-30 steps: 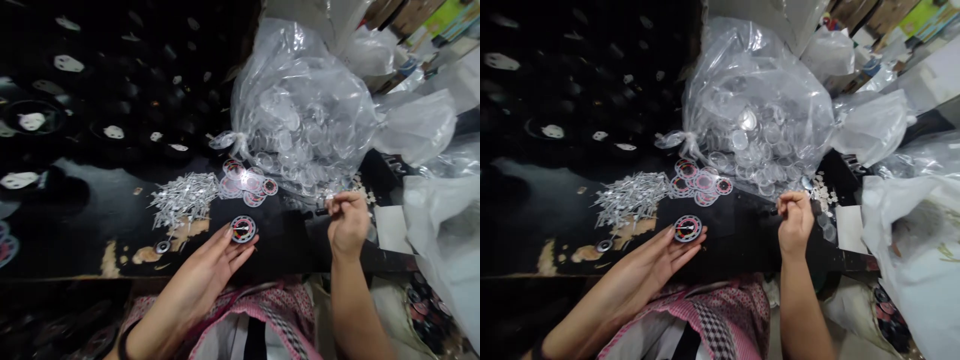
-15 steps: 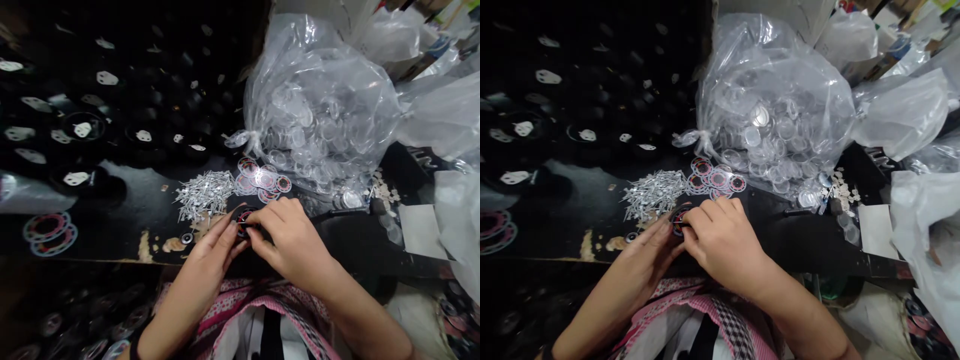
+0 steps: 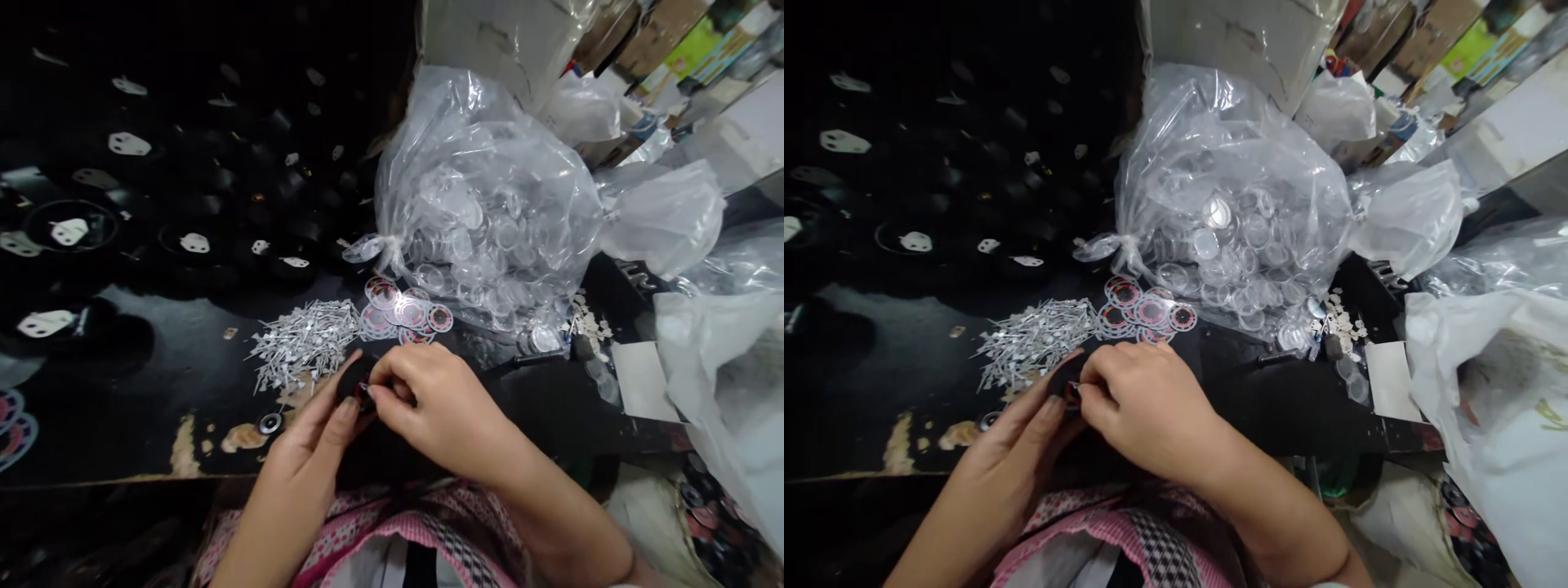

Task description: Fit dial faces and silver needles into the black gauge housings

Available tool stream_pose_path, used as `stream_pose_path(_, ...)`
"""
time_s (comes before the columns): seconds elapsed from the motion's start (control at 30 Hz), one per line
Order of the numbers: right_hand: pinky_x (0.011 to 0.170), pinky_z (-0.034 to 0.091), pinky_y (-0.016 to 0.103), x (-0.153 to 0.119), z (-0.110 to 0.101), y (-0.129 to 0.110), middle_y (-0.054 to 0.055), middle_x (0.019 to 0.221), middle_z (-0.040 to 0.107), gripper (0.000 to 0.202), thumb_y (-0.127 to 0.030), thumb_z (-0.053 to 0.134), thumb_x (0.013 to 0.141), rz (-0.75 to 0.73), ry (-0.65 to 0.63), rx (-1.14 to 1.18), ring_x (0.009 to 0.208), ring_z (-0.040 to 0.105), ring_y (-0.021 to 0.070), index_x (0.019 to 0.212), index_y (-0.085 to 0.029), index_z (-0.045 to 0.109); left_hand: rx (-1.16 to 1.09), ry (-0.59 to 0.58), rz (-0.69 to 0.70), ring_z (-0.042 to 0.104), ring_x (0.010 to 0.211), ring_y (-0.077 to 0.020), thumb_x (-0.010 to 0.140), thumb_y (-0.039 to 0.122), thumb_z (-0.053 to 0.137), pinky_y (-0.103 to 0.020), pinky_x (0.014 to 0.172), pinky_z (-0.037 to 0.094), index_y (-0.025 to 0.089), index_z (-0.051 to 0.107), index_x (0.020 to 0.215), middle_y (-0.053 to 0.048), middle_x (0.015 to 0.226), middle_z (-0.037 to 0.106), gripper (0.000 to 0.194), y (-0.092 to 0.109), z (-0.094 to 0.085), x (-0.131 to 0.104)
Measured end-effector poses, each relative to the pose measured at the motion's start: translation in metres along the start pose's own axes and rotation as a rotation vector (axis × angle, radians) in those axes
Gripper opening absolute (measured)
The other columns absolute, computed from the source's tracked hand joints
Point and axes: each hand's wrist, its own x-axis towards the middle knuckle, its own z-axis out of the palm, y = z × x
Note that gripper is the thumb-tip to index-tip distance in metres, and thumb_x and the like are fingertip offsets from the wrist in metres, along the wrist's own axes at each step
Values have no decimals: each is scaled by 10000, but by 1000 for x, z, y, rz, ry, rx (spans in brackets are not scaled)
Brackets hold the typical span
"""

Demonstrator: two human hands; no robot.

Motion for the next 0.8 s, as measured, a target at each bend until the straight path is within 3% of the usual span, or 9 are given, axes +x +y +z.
stream_pose_path(0.07,742,436,254,11,-8,17,-9,809,696,126,-236,597,953,1,68,75,759,622,127,864,-193,675,-24,-2,-13,543,1345,-274,846,400,738,-377,1047,526,322,718,1187,-5,1407,646,350,2,1,1)
stream_pose_path(0.17,854,450,345,37,-16,51,98,1006,719,153,-249,588,953,161,362,-140,937,644,216,1015,-168,702,-161,-21,-71,659,1188,-263,825,387,763,-377,961,589,269,759,1048,-26,1228,740,253,10,10,0)
stream_pose_path(0.27,930,432,447,57,-20,80,172,1123,701,233,-221,686,871,249,376,-300,1066,617,313,1092,-153,717,-234,-18,-141,745,953,-232,753,305,833,-329,801,643,230,764,876,-12,939,786,159,17,18,-1)
stream_pose_path(0.37,945,455,426,60,-25,93,134,1091,723,165,-209,660,883,217,373,-243,1043,643,279,1017,-172,748,-280,-12,-188,758,894,-228,730,242,847,-288,710,645,222,751,804,1,857,777,123,21,17,0)
stream_pose_path(0.5,902,507,374,37,-23,76,117,1131,720,253,-221,535,957,205,458,-100,1006,665,220,1133,-160,707,-348,-41,-209,747,955,-217,795,269,802,-327,849,626,197,757,863,-31,953,786,108,23,14,2)
stream_pose_path(0.63,869,541,325,8,-1,34,47,1020,725,281,-247,550,965,77,214,319,929,674,166,1209,-211,686,-392,-52,-250,728,1021,-210,878,384,714,-337,910,600,209,763,992,-53,1078,781,215,24,16,4)
stream_pose_path(0.8,917,520,333,-6,18,5,80,1161,587,325,-188,514,981,-45,153,138,982,607,156,1261,-240,673,-230,-45,-66,677,1159,-268,818,410,765,-368,961,572,250,767,1037,-51,1186,758,272,20,14,3)
